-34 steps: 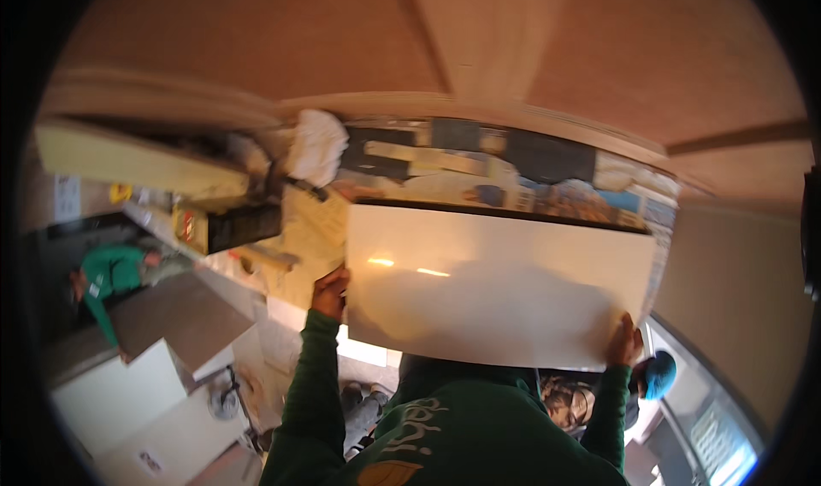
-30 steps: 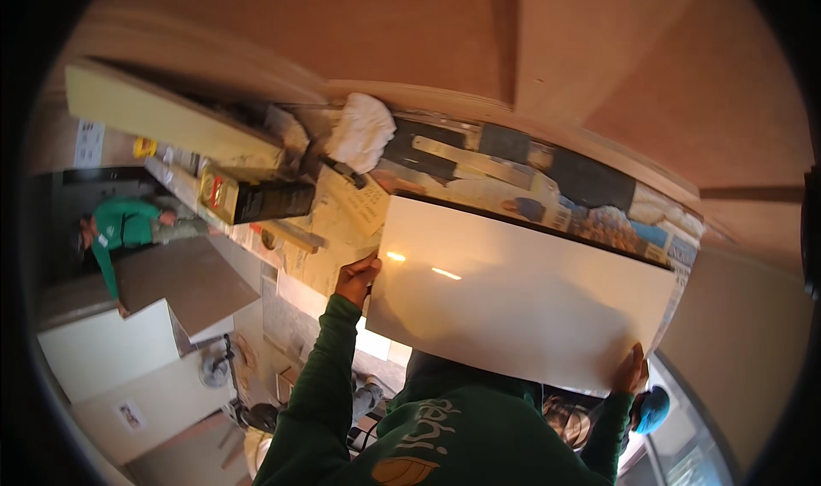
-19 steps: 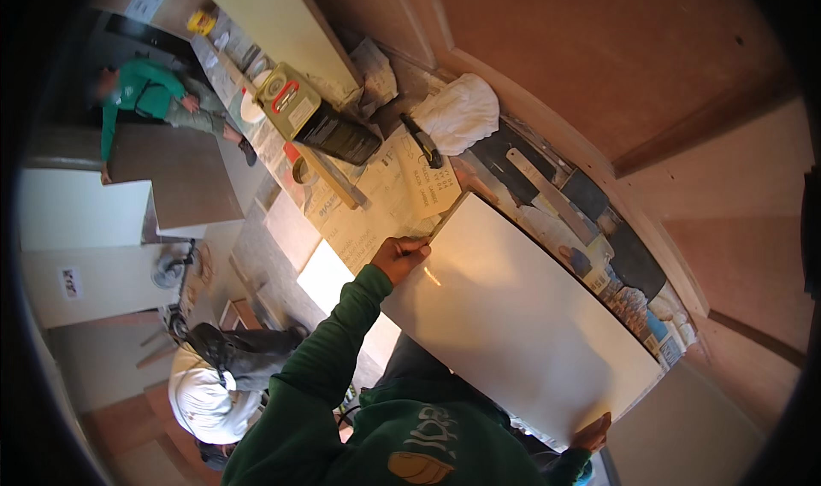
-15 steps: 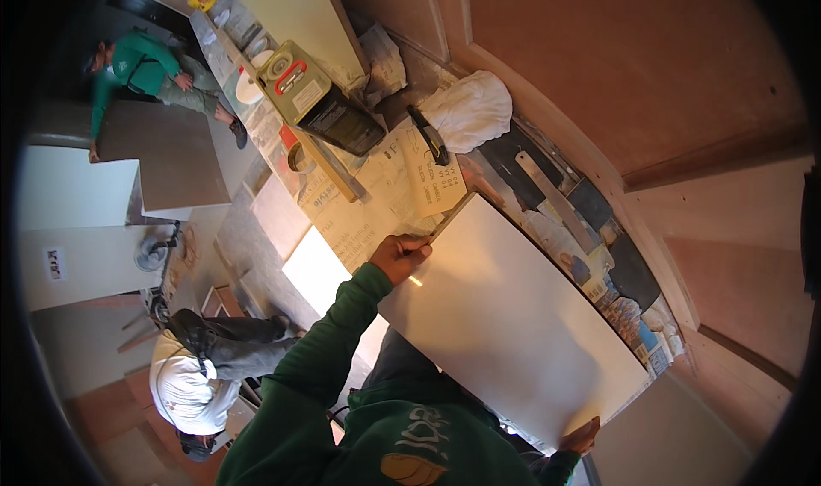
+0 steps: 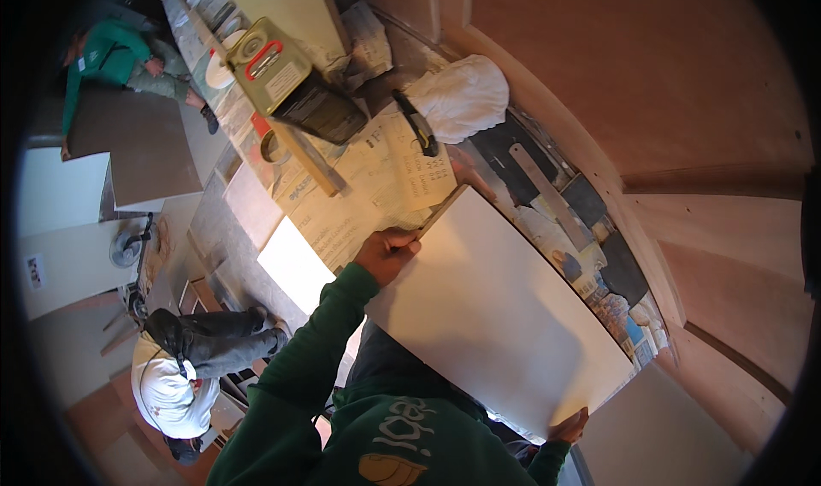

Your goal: The person handles large white and brown cabinet panels, wiping them with a cloth and positioning them against a wall. They also move between the interior room and a balcony to retrieve and stack additional panels.

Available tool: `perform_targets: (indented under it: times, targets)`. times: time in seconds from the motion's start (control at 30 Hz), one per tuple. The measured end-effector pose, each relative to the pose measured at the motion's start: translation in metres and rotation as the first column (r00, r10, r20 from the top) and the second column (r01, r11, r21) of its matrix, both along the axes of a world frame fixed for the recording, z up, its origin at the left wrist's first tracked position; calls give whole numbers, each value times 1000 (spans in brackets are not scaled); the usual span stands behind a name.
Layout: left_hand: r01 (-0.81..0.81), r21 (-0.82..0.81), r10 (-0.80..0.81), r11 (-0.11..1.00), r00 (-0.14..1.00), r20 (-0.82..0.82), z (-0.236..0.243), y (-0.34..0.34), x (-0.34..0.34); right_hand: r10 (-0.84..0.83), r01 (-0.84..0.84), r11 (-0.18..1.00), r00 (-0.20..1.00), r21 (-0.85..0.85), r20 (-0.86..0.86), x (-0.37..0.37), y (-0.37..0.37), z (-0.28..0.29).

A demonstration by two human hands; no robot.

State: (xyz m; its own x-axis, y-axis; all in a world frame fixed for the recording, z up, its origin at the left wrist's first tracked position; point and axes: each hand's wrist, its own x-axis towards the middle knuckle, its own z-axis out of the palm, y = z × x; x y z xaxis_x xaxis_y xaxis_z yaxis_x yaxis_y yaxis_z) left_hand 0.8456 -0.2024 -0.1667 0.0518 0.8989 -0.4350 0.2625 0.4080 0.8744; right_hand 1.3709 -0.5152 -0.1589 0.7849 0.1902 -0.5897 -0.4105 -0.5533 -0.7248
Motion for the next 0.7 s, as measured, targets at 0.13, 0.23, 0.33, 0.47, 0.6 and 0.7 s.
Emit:
perform_targets:
  times: [0.13,0.23,0.33,0.47,0.6,0.7]
  targets:
    - [58,103,-55,993,998,-30,-11,3,-4,-18,36,995,982,94,-188,-1,-10,-3]
    - [245,229,-232,942,969,-82,-25,11,-22,-100,112,990,986,86,-134,7,-27,-24]
    - [150,-106,-154,983,988,-25,-14,8,-21,814,-329,509,485,-796,320,17,-33,-20]
    - [108,-241,-119,964,992,-31,-2,16,-6,-88,164,946,961,-280,264,-5,10,19]
    - [42,-288,-52,957,998,-28,10,15,9,122,55,863,942,-503,312,-5,6,21]
    - [-25,-362,5,932,999,-54,22,14,18,129,37,839,956,-543,264,-1,-3,14]
